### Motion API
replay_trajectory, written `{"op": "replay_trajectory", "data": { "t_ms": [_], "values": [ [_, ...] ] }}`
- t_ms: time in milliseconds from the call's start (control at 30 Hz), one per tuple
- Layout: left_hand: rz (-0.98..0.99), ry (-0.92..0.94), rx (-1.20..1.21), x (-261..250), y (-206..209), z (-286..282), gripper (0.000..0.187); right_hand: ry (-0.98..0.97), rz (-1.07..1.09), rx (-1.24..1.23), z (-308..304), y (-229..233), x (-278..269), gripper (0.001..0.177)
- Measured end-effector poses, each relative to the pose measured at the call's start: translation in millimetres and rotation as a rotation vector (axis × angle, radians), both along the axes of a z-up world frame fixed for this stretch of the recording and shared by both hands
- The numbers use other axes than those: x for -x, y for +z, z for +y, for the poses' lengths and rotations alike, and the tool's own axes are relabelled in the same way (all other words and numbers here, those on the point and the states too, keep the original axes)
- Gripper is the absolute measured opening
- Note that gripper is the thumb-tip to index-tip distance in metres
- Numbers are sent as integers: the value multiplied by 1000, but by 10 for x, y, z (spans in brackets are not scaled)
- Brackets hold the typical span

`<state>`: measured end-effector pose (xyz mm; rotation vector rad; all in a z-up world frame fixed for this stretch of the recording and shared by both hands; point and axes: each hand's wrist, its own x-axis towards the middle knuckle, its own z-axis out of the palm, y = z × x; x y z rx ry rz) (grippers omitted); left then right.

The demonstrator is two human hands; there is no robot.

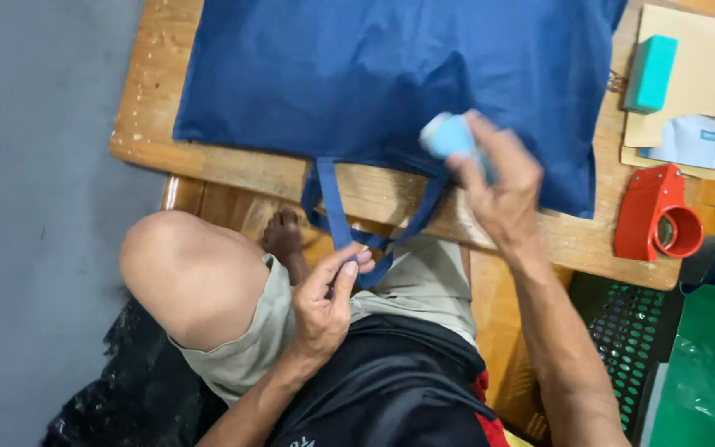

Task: The person scrubs the surface of a blue tote bag with a teal sponge, then uses a light blue brush to clean the handles and seams. The bag remains on the table during the process.

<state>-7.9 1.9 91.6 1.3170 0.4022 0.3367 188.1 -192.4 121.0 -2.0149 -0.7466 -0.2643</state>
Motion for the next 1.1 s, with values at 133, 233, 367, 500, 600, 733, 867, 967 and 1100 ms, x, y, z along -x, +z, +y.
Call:
{"op": "replay_trajectory", "data": {
  "t_ms": [133,233,367,500,600,733,867,967,1100],
  "values": [
    [-170,-229,-462,-398,726,274,28,-282,-423,133,-376,-106,-486,32],
    [-317,-385,-777,-790,1127,494,49,-320,-372,90,-408,-269,-608,27],
    [-537,-320,-1221,-1431,1238,653,39,-305,-377,22,-387,-413,-588,30],
    [-341,-359,-1420,-2069,1410,752,21,-323,-382,-2,-365,-521,-602,32],
    [-388,-381,-1340,-2435,1494,740,13,-365,-432,40,-345,-616,-614,34],
    [-266,-640,-799,-2683,1717,596,38,-416,-434,57,-319,-672,-638,35],
    [18,-1104,-635,-2841,1877,777,27,-419,-418,58,-344,-761,-675,36],
    [345,-1183,-789,-2946,2065,901,23,-373,-378,34,-371,-759,-678,36],
    [322,-1184,-854,-3178,2028,983,21,-358,-367,11,-359,-742,-698,36]
  ]
}}
